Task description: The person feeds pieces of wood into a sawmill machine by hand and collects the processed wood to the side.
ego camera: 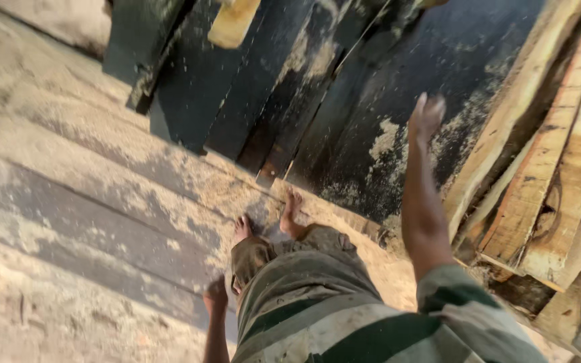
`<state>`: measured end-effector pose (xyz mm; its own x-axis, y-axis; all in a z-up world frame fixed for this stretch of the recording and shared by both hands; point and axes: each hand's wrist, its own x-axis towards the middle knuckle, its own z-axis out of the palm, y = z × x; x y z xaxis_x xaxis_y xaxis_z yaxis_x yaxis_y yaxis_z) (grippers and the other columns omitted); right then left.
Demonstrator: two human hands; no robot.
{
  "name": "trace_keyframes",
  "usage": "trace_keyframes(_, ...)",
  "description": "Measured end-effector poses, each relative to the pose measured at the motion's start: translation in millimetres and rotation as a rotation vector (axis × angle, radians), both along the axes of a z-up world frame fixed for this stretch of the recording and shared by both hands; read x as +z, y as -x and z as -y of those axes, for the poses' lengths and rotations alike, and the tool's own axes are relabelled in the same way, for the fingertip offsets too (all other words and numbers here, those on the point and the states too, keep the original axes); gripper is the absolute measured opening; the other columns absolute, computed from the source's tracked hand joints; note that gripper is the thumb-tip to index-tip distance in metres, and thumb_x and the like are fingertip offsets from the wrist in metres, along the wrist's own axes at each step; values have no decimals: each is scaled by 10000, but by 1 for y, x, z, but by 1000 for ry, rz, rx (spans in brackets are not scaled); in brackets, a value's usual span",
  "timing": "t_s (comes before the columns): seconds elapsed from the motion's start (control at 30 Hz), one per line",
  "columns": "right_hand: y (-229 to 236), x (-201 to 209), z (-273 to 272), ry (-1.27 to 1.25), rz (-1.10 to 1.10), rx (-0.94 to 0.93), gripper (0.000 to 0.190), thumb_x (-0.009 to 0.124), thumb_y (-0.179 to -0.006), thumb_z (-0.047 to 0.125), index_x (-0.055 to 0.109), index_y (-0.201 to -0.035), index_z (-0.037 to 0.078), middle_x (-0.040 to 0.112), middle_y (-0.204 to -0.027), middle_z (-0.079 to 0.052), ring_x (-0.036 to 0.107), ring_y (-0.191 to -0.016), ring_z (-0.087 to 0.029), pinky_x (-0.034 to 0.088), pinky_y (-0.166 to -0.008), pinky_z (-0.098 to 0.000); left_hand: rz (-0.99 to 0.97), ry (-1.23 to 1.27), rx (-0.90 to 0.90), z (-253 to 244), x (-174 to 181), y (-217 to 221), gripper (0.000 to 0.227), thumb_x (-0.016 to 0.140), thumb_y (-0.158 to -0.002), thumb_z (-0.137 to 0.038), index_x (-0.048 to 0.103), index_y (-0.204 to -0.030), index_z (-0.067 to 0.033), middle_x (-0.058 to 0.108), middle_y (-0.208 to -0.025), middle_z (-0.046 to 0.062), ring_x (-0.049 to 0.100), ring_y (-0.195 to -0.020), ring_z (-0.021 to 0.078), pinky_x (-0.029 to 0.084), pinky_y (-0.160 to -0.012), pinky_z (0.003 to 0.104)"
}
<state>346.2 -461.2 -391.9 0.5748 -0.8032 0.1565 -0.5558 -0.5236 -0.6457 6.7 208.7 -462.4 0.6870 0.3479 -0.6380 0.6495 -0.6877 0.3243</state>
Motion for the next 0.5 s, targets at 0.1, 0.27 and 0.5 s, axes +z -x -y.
trace_keyframes(0.1,35,9,-9,-30,-31,-39,497,637,-1038,314,527,-1377,-33,652,-1214,-175,660,-1087,-290,553,-940,-442,-52,50,-85,-7,-20,7,571,509,-995,-577,773,-1047,-73,773,-1085,187,730,-1017,396,564,-873,495)
trace_keyframes(0.27,86,27,-16,-177,-7,-57,446,626,-1017,324,548,-1309,-4,645,-1174,-149,666,-1043,-245,607,-892,-367,-124,90,-125,-36,-32,-6,574,538,-995,-576,767,-1099,-59,754,-1082,212,696,-1026,412,538,-892,509)
trace_keyframes(0.5,126,57,-65,-60,71,2,489,644,-1014,343,560,-1319,-30,640,-1233,-150,681,-1076,-247,606,-933,-356,69,228,-107,-71,-5,-86,544,595,-975,-549,763,-1122,-54,755,-1076,171,703,-1003,354,550,-868,486)
